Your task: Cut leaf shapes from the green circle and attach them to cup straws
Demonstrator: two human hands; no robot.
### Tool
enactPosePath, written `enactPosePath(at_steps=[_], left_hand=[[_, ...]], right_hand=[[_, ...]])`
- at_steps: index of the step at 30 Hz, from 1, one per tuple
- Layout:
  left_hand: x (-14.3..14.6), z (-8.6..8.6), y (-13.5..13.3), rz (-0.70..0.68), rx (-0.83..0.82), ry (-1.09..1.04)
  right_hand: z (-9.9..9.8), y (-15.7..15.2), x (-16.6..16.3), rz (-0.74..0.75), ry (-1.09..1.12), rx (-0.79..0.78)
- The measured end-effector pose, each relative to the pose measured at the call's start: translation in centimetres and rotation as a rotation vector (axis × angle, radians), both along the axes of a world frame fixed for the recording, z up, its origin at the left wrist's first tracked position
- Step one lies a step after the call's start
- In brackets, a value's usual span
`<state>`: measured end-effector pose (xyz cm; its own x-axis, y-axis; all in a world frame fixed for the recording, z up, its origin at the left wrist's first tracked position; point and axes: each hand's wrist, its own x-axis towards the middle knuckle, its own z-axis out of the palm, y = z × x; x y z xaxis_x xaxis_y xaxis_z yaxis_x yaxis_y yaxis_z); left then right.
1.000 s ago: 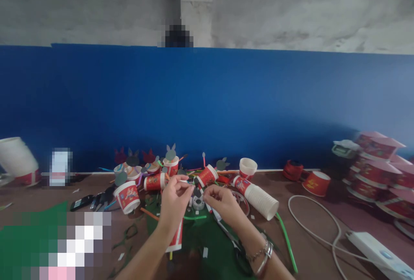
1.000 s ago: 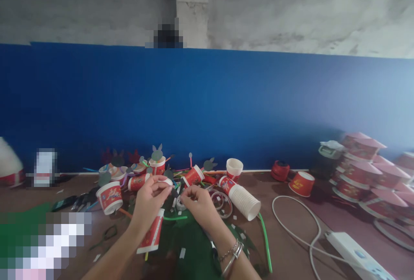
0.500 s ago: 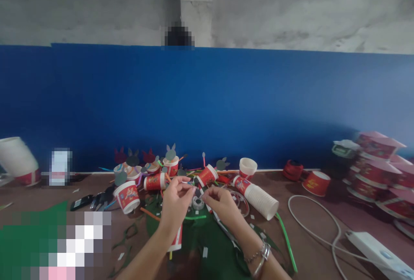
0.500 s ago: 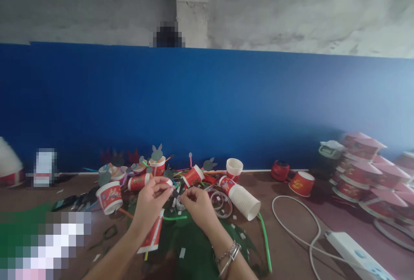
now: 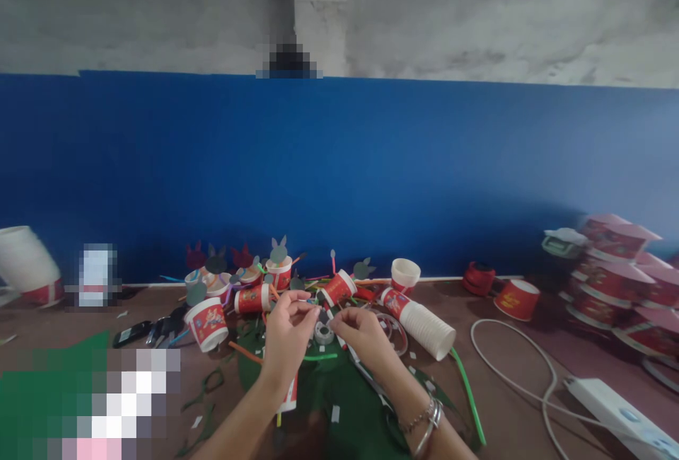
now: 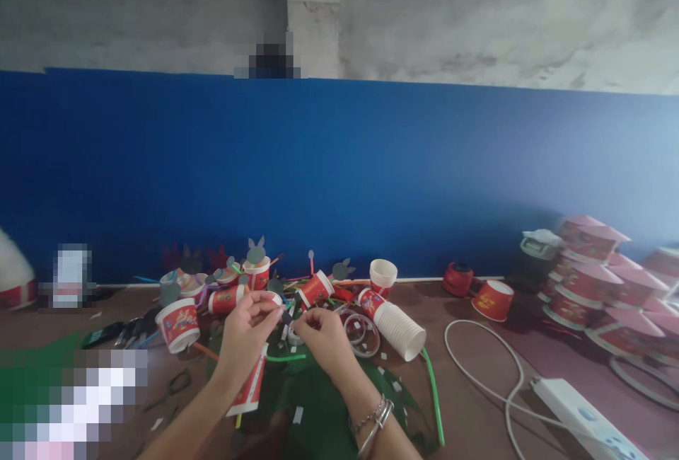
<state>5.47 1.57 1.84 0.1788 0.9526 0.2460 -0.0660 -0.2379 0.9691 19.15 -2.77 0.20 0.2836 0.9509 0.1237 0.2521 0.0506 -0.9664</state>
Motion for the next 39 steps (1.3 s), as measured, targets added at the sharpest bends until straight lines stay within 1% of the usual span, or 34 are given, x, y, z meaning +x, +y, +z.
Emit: enactPosePath(at_steps=[8,19,29,39], left_hand=[[0.11,-0.28,0.07,-0.006,-0.007,-0.035],[-0.04,-0.45,0.14,0.002,0.004,-0.006],[-0.10,-0.51,0.24,0.013,0.013,0.005],[0.14,-0.67,0.02,0.003,0.001,-0.028]], right_hand=[[0.28,-0.14,-0.12,-0.008,0.042,-0.031],[0.05,-0.11,-0.07,0.006,0.064,-0.035],[0.37,-0.32,-0.05,0.003,0.038,0.005],[0.34,-0.11,-0.11,-0.025,0.011,-0.021]])
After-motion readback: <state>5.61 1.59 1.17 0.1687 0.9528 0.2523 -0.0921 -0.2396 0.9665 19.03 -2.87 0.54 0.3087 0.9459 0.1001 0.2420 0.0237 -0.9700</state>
